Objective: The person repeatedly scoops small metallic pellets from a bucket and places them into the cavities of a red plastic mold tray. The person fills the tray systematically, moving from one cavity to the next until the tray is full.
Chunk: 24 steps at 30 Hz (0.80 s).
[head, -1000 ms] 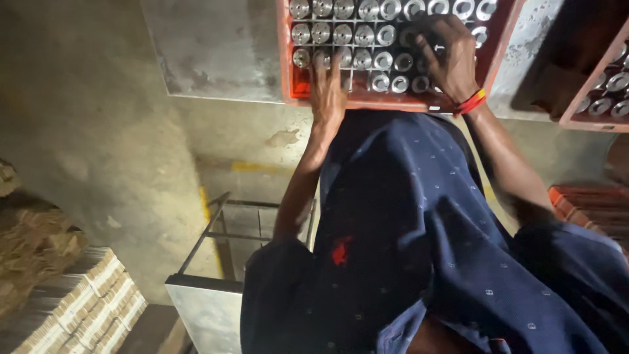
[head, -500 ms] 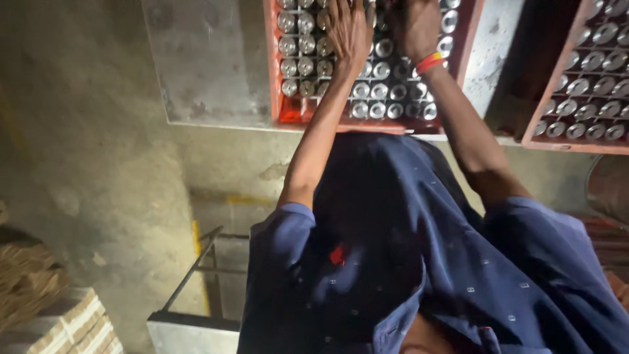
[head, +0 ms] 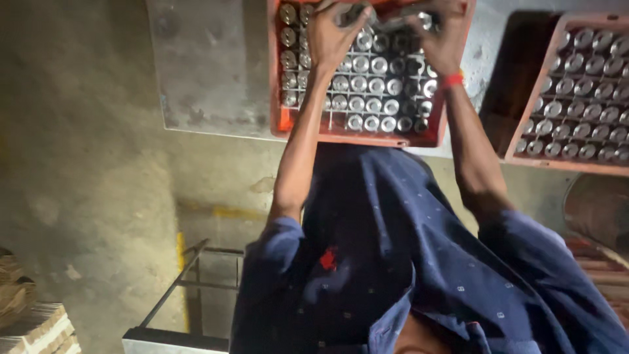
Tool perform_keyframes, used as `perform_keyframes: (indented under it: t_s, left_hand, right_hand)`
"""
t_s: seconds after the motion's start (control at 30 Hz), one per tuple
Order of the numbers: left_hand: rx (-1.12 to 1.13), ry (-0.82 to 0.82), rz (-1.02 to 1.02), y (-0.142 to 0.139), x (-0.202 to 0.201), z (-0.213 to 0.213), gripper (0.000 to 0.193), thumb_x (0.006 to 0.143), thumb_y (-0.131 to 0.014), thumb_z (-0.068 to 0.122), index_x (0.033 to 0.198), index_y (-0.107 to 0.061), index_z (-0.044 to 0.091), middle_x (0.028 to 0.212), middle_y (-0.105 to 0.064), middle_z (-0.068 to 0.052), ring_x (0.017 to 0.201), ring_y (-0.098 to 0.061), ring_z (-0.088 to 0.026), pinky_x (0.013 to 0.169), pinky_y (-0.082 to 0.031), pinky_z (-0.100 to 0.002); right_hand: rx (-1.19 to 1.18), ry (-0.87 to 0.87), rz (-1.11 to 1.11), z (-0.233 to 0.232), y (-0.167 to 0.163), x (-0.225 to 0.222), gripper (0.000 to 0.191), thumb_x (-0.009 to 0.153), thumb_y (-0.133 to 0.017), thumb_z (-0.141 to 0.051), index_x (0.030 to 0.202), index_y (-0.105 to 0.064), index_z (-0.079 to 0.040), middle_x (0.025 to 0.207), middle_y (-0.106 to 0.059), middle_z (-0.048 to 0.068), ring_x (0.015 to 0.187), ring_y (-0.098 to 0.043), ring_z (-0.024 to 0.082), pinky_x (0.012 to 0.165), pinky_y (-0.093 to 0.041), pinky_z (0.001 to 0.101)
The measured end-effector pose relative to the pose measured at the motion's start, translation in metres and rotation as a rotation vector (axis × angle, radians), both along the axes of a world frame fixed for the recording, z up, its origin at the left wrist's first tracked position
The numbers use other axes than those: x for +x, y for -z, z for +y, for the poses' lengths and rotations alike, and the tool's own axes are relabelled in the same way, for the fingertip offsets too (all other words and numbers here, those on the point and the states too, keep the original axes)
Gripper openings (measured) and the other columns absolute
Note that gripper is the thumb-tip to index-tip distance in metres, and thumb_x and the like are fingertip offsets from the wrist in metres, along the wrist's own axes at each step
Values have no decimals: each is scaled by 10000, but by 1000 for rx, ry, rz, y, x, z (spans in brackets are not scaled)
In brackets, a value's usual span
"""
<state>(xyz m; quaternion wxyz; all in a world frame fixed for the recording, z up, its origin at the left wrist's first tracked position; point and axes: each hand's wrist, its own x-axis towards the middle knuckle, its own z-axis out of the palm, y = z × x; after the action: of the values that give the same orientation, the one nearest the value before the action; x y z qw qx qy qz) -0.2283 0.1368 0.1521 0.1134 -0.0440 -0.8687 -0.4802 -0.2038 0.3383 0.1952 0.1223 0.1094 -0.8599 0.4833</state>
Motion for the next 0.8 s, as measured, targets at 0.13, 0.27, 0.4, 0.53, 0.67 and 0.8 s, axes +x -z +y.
perform_keyframes:
  t_s: [0.13, 0.27, 0.4, 0.53, 0.67, 0.8]
  left_hand:
    - [673, -102, -117, -3, 15, 4, 671, 1059, -418, 647, 1471, -428, 117, 1458, -430, -127, 1299, -444, -191, 842, -433, -342]
    - [697, 124, -635, 14, 28, 16, 670, 1001, -426, 714, 1317, -664, 174, 776, -709, -65, 558, -655, -164, 394, -478, -224]
    - [-156, 52, -245, 38, 27, 15, 524, 963, -643, 392, 1452, -603, 208, 1240, -702, -133, 904, -743, -252, 584, -594, -243]
    - [-205, 100, 112, 53, 36, 18, 655, 788, -599, -106, 1412, -588, 94, 1384, -617, -214, 1052, -734, -269, 636, -609, -216]
    - [-76, -8, 40, 57, 53, 21, 457, 970, -651, 77, 1397, -654, 241, 1425, -616, -74, 1204, -707, -262, 896, -648, -321]
    - [-406, -113, -27, 48, 54, 24, 343, 939, -750, 317, 1249, -700, 179, 1340, -568, -132, 1184, -621, -323, 929, -593, -490]
  right_hand:
    - [-1022, 68, -271, 7, 13, 11, 518, 1008, -591, -559, 1066, -713, -60, 885, -789, 82, 801, -801, 233, 736, -656, 356]
    - [-1148, 96, -507, -18, 43, 22, 439, 1113, -599, -530, 1103, -595, -91, 737, -608, -23, 542, -569, 133, 461, -430, 259]
    - [160, 258, -568, -27, 55, 26, 665, 1026, -696, -407, 1442, -425, 35, 707, -648, 136, 481, -543, 279, 460, -496, 349]
    - [254, 95, 61, -18, 54, 35, 459, 965, -757, -107, 1379, -592, 1, 1181, -666, 237, 983, -703, 334, 832, -604, 416]
    - [125, 112, 12, -20, 48, 51, 562, 903, -694, 26, 1452, -578, 10, 1211, -680, 223, 1060, -705, 350, 943, -589, 448]
    - [254, 192, -67, -33, 51, 50, 436, 1013, -796, -123, 1376, -585, -8, 1171, -679, 235, 984, -681, 365, 854, -562, 454]
